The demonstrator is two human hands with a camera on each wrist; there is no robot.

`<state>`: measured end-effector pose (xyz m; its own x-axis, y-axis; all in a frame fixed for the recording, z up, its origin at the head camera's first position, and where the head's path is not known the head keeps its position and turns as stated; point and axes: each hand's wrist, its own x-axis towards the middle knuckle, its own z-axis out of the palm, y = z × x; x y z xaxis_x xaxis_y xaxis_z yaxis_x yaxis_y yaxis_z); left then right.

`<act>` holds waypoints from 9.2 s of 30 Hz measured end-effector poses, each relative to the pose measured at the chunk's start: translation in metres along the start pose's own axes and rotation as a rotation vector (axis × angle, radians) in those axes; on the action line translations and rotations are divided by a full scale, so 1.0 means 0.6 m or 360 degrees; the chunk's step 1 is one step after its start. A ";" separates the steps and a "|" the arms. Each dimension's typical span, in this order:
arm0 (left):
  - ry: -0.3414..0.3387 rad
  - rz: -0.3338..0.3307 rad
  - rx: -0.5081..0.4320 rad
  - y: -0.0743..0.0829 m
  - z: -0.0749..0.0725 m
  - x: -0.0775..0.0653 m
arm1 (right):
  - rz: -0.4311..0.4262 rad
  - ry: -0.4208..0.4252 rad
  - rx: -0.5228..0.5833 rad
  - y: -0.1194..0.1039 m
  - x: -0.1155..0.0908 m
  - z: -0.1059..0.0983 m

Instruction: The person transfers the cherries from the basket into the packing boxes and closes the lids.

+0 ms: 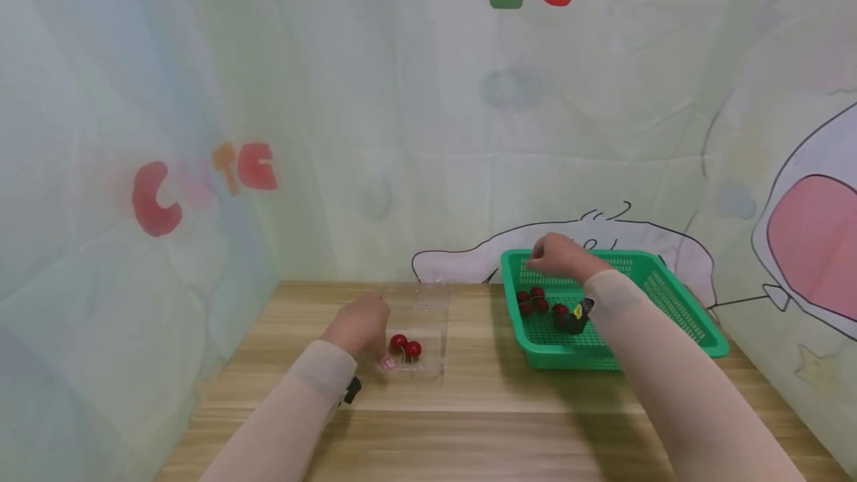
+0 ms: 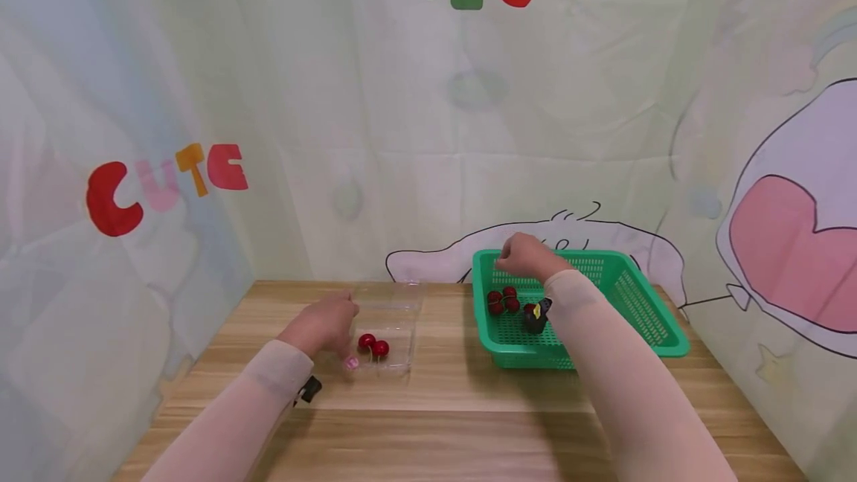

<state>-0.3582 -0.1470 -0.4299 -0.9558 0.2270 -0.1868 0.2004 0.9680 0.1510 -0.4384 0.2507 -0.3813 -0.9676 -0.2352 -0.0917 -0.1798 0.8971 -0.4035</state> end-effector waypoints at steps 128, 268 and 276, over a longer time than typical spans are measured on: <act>0.0058 0.0060 0.0059 0.004 -0.001 -0.002 | -0.0723 -0.0244 -0.0118 -0.288 0.003 0.284; 0.0061 0.0038 0.0043 -0.004 0.003 0.001 | -0.0790 -0.0278 -0.0246 -0.276 -0.021 0.207; 0.0052 0.0054 0.0068 -0.003 0.001 0.001 | -0.0823 -0.0337 -0.0224 -0.295 -0.023 0.253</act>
<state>-0.3589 -0.1483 -0.4310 -0.9548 0.2566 -0.1502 0.2410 0.9637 0.1148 -0.3664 0.0385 -0.4469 -0.6938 -0.7131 -0.1008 -0.6559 0.6834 -0.3206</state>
